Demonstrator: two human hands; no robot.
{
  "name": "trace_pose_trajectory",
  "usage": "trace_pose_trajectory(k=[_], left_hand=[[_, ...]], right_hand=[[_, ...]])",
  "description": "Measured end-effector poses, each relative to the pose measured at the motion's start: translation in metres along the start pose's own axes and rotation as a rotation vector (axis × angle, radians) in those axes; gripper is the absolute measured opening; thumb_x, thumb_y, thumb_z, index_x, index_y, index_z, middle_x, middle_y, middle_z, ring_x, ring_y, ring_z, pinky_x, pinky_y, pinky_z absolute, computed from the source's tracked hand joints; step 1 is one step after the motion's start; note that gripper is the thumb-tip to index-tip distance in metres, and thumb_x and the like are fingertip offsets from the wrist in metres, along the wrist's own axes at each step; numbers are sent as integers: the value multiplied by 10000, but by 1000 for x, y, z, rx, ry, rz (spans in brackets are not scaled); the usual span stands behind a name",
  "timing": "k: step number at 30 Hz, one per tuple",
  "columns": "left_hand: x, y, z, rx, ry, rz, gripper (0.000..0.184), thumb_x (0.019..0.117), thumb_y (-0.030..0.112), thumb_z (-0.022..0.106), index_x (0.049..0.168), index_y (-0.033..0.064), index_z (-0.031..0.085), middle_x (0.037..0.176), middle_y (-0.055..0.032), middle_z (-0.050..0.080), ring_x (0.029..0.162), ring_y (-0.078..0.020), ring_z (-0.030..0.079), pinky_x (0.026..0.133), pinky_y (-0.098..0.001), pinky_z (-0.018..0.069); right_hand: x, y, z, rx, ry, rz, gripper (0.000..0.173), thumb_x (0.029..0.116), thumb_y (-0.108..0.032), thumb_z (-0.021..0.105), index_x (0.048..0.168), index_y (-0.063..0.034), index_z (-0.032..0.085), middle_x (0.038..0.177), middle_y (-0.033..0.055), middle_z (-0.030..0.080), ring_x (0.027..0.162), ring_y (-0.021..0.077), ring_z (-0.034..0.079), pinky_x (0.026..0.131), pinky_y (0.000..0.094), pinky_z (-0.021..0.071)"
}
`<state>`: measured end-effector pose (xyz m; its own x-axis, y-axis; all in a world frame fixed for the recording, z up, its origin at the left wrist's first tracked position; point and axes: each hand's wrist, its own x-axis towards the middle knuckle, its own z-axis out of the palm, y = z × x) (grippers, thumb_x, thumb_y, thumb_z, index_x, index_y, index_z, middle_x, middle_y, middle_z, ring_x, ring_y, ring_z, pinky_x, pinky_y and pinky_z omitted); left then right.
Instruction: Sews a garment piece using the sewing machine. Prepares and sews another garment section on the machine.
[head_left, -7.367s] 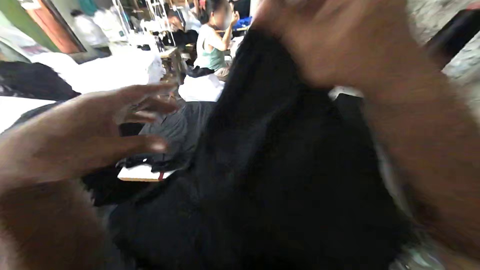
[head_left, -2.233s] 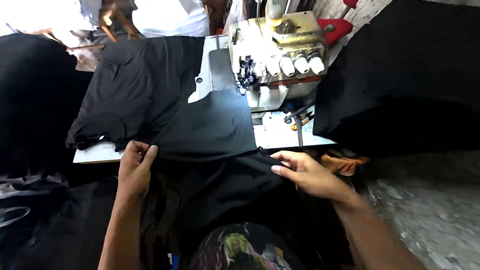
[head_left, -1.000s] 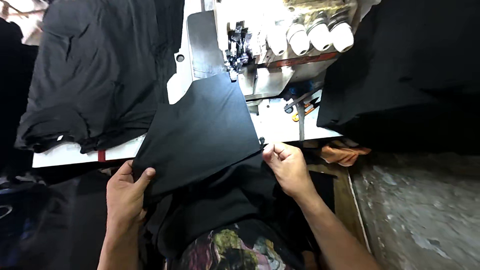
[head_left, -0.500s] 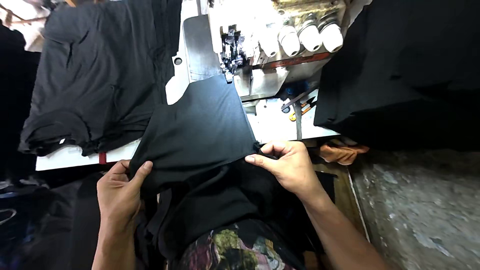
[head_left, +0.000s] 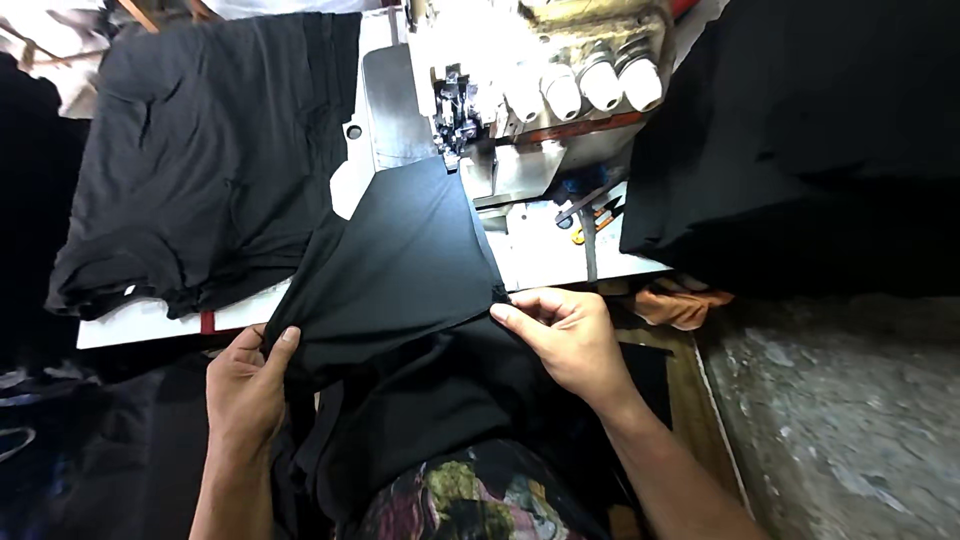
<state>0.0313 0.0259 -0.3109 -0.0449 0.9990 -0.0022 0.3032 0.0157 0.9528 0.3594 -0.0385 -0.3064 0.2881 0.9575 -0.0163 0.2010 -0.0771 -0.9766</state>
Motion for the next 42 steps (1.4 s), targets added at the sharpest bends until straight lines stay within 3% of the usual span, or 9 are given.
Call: trace_pose_trajectory(k=[2, 5, 9, 16, 22, 29, 37, 42], left_hand=[[-1, 0, 2, -5, 4, -4, 73, 963, 51, 623, 999, 88, 675, 842, 77, 738, 748, -19, 711, 697, -205, 613], [-1, 1, 2, -12, 17, -27, 65, 968, 59, 620, 992, 89, 673, 826, 76, 731, 740, -19, 707, 692, -208, 613], [-2, 4, 1, -58, 2, -38, 85, 971, 50, 610, 1001, 87, 681, 850, 58, 743, 760, -37, 718, 714, -228, 622], [-7, 11, -3, -127, -22, 9, 53, 942, 109, 678, 976, 138, 704, 852, 76, 744, 763, -24, 712, 724, -212, 615], [-10, 13, 0, -154, 21, 13, 92, 888, 225, 765, 925, 171, 702, 799, 90, 726, 705, -14, 692, 666, -193, 603], [-13, 18, 4, -167, 19, -2, 153, 954, 47, 618, 1100, 79, 645, 920, 38, 749, 801, -64, 730, 731, -243, 631], [-17, 17, 5, -7, 11, 124, 159, 1007, 96, 566, 1158, 59, 598, 998, 42, 712, 901, -36, 702, 808, -224, 608], [-45, 19, 41, 247, 163, 61, 251, 1035, 128, 509, 1190, -66, 541, 1004, -32, 648, 875, 32, 637, 781, -159, 554]], right_hand=[[-1, 0, 2, 2, 27, 13, 97, 879, -206, 807, 883, -109, 802, 746, -31, 744, 632, -5, 656, 578, 157, 547], [0, 1, 5, -5, 72, 7, 152, 826, -250, 857, 801, -129, 770, 671, -56, 685, 557, -15, 567, 508, 152, 457], [0, 0, 5, -9, 90, 4, 186, 787, -265, 888, 768, -135, 756, 656, -60, 681, 544, -18, 564, 499, 151, 458], [-3, 5, -6, -41, 33, -52, 140, 938, -219, 738, 847, -118, 772, 695, -67, 697, 571, -36, 580, 525, 138, 475], [-5, 5, -9, -104, 13, -65, 196, 989, -232, 665, 861, -135, 778, 699, -86, 685, 591, -52, 574, 537, 136, 460], [-6, 4, 2, 29, 146, 15, 77, 906, -158, 775, 896, -84, 793, 755, -23, 741, 620, 7, 640, 583, 165, 534], [-2, 7, 7, 235, 142, 130, 25, 883, -47, 774, 899, -28, 766, 774, 26, 749, 667, 52, 686, 645, 195, 584], [8, 8, -21, 141, 82, 29, 49, 867, -80, 767, 908, -100, 748, 792, -61, 737, 683, 9, 674, 645, 169, 580]])
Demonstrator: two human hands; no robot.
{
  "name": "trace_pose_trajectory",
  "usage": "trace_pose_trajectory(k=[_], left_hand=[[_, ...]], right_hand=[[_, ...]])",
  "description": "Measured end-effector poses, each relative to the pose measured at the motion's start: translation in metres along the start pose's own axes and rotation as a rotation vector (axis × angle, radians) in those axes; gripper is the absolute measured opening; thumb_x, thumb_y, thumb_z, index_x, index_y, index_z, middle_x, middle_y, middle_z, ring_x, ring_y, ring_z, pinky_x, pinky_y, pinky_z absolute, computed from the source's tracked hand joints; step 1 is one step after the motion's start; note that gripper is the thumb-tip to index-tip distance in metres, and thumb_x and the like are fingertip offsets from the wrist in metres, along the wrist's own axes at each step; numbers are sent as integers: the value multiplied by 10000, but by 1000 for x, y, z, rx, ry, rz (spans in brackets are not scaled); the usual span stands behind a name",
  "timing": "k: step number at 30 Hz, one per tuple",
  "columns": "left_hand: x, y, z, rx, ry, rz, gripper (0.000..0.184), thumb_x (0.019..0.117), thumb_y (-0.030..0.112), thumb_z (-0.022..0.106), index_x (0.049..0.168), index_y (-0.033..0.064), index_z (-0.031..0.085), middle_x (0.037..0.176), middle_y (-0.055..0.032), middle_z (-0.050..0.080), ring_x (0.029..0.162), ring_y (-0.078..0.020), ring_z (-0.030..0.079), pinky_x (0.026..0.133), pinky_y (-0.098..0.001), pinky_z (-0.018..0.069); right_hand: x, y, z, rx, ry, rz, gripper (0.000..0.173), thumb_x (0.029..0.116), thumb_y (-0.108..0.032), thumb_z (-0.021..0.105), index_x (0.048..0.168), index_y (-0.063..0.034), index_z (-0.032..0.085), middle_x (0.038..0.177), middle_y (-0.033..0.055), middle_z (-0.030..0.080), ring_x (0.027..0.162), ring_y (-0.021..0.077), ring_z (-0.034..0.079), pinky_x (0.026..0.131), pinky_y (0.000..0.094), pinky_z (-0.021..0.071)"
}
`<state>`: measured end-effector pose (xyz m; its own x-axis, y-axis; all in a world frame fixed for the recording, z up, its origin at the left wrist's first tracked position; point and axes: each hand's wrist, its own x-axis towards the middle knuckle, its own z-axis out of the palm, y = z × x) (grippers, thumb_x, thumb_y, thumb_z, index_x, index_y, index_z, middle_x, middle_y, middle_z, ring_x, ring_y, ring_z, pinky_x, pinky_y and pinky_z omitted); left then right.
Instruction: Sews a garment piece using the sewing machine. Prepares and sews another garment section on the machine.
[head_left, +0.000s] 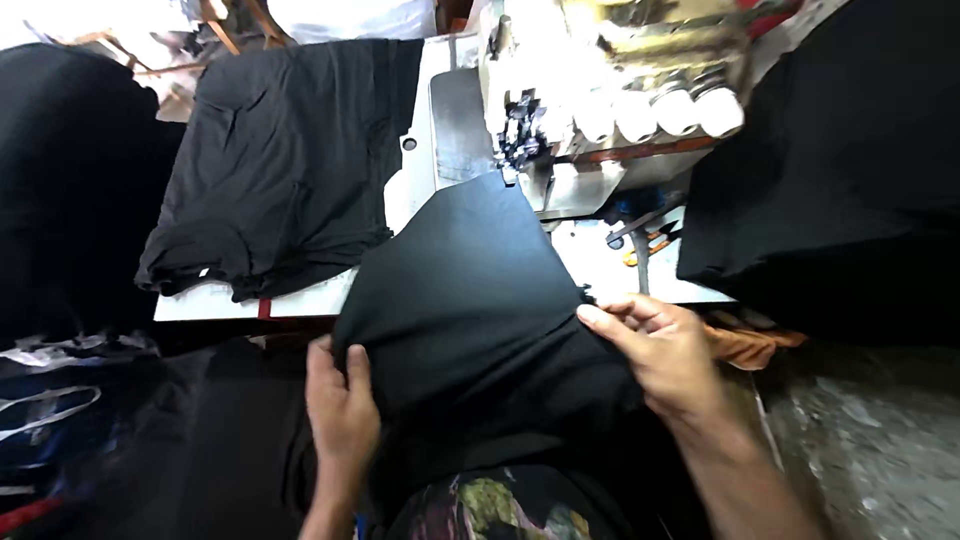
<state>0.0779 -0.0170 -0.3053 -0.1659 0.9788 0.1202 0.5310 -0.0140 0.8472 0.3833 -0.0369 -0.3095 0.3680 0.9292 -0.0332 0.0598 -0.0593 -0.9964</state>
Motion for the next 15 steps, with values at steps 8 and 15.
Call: trace_pose_trajectory(k=[8, 15], left_hand=[[5, -21, 8, 39, 61, 37, 131, 997, 81, 576, 1116, 30, 559, 1011, 116, 649, 918, 101, 631, 818, -124, 556], [144, -9, -52, 260, 69, 423, 195, 1017, 170, 627, 1151, 29, 612, 949, 97, 647, 851, 68, 599, 772, -146, 514]], right_hand=[[5, -11, 3, 2, -85, 56, 180, 858, -76, 780, 922, -228, 708, 878, -175, 713, 722, -65, 641, 624, 114, 553], [27, 5, 78, 53, 208, -188, 78, 887, -74, 750, 896, -113, 683, 821, -93, 679, 670, -61, 601, 591, 76, 518]])
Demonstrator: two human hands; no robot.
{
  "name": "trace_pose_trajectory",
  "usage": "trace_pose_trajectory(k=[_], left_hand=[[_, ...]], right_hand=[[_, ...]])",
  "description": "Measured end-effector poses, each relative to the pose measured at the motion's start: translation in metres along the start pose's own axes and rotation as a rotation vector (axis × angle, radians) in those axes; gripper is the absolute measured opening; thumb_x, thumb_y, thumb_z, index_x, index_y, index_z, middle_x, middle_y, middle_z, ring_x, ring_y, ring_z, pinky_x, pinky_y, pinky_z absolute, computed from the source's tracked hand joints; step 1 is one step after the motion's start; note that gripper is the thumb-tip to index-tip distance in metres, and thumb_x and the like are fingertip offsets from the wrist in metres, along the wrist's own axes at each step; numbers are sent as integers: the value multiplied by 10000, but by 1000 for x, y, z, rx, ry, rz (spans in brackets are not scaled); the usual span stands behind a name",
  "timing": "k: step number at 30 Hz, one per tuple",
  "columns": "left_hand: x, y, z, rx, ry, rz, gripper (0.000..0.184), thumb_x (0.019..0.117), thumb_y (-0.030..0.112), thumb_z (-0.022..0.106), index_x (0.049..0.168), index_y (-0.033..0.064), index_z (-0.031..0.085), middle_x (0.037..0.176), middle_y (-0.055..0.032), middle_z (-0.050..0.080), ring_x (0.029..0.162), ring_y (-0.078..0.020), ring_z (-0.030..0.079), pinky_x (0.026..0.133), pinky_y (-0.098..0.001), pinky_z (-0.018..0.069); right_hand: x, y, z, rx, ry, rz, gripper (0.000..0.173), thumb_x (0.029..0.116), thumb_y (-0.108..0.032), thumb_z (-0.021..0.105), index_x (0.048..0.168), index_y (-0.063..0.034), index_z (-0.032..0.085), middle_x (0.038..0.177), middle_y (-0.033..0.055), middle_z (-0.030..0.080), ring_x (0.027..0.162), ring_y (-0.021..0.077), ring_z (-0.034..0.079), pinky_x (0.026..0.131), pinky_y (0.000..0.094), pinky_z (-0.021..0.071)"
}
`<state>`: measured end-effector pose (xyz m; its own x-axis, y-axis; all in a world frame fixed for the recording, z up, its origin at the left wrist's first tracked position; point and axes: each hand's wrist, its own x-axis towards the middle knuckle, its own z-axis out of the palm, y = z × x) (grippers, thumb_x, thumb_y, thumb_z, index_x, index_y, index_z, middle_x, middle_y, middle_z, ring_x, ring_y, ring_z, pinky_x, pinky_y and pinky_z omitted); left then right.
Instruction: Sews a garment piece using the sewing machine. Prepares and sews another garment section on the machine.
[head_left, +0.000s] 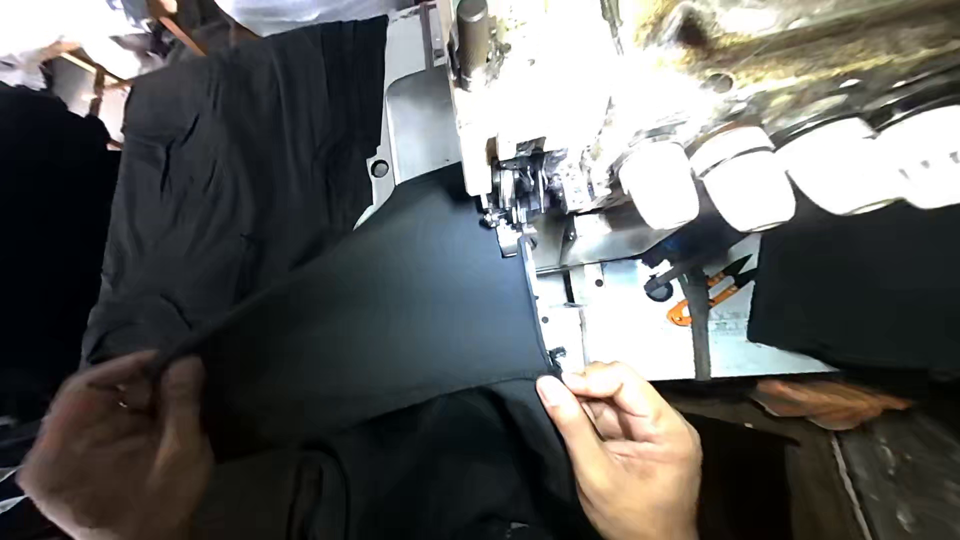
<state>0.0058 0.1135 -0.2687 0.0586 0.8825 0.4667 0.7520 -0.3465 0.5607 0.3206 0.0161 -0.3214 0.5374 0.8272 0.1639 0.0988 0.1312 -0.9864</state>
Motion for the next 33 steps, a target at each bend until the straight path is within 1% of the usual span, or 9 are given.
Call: trace_pose_trajectory(k=[7, 9, 14, 18, 20, 22, 25, 28, 33], left_hand=[[108, -2, 37, -79, -76, 33, 312, 1038, 250, 598, 1283, 62, 554, 1106, 78, 633, 956, 60, 615, 868, -179, 526], [101, 24, 56, -70, -55, 53, 418, 1046, 225, 572, 1392, 5, 486, 1270, -68, 608, 1095, -64, 615, 934, -257, 521], [-67, 32, 51, -139, -13, 1, 505, 987, 308, 675, 1406, 75, 516, 1341, -103, 583, 913, -50, 649, 764, -217, 556], [-165, 6, 28, -99, -194, -499, 1152, 752, 491, 864, 1563, -62, 260, 1468, -315, 451, 859, -208, 641, 707, -390, 554], [-184, -3, 34, -228, -307, -746, 939, 786, 326, 874, 1499, -64, 403, 1276, -324, 599, 961, -372, 676, 828, -568, 564], [-182, -13, 10, -292, -359, -740, 353, 896, 248, 773, 1157, 22, 696, 982, -115, 751, 852, -203, 742, 789, -430, 633], [-111, -14, -131, -71, -365, -287, 164, 944, 286, 694, 1022, 148, 736, 934, 45, 726, 831, -44, 684, 757, -311, 600], [5, -19, -226, 248, -169, 38, 292, 958, 309, 675, 1107, 58, 683, 983, -89, 692, 847, -146, 657, 744, -417, 556], [207, 27, -87, 268, 184, 62, 195, 959, 111, 625, 1094, 7, 720, 1053, -188, 712, 976, -306, 690, 875, -520, 539]], right_hand=[[55, 3, 19, -291, 69, -222, 86, 870, -95, 714, 813, -40, 681, 714, -52, 635, 614, -82, 528, 560, 74, 438], [65, 5, 24, -333, 68, -240, 101, 881, -116, 710, 803, -83, 654, 705, -59, 642, 605, -68, 540, 566, 101, 444], [73, 1, 28, -386, 82, -185, 87, 905, -178, 719, 846, -118, 695, 706, -82, 634, 614, -48, 552, 599, 139, 461], [54, -5, -9, -313, -178, -42, 295, 906, -288, 769, 1088, -78, 670, 875, -24, 705, 757, 14, 650, 687, 192, 557], [44, -16, -42, -339, -427, 132, 472, 884, -344, 775, 1237, -53, 659, 1084, 16, 723, 999, 54, 681, 891, 258, 582], [44, -33, -73, -344, -614, 209, 385, 866, -323, 776, 1174, -101, 716, 1057, -29, 756, 984, 49, 712, 882, 272, 612], [56, -91, -101, -331, -744, 242, 264, 825, -104, 739, 1083, -149, 704, 932, -119, 751, 838, -8, 710, 763, 217, 617], [57, -96, -85, -238, -820, 253, 206, 843, -104, 748, 1003, -229, 717, 885, -151, 757, 787, -28, 705, 725, 186, 606], [-5, -44, -31, -144, -585, 376, 291, 844, -64, 769, 1120, -89, 683, 944, -55, 775, 864, 60, 743, 820, 286, 641]])
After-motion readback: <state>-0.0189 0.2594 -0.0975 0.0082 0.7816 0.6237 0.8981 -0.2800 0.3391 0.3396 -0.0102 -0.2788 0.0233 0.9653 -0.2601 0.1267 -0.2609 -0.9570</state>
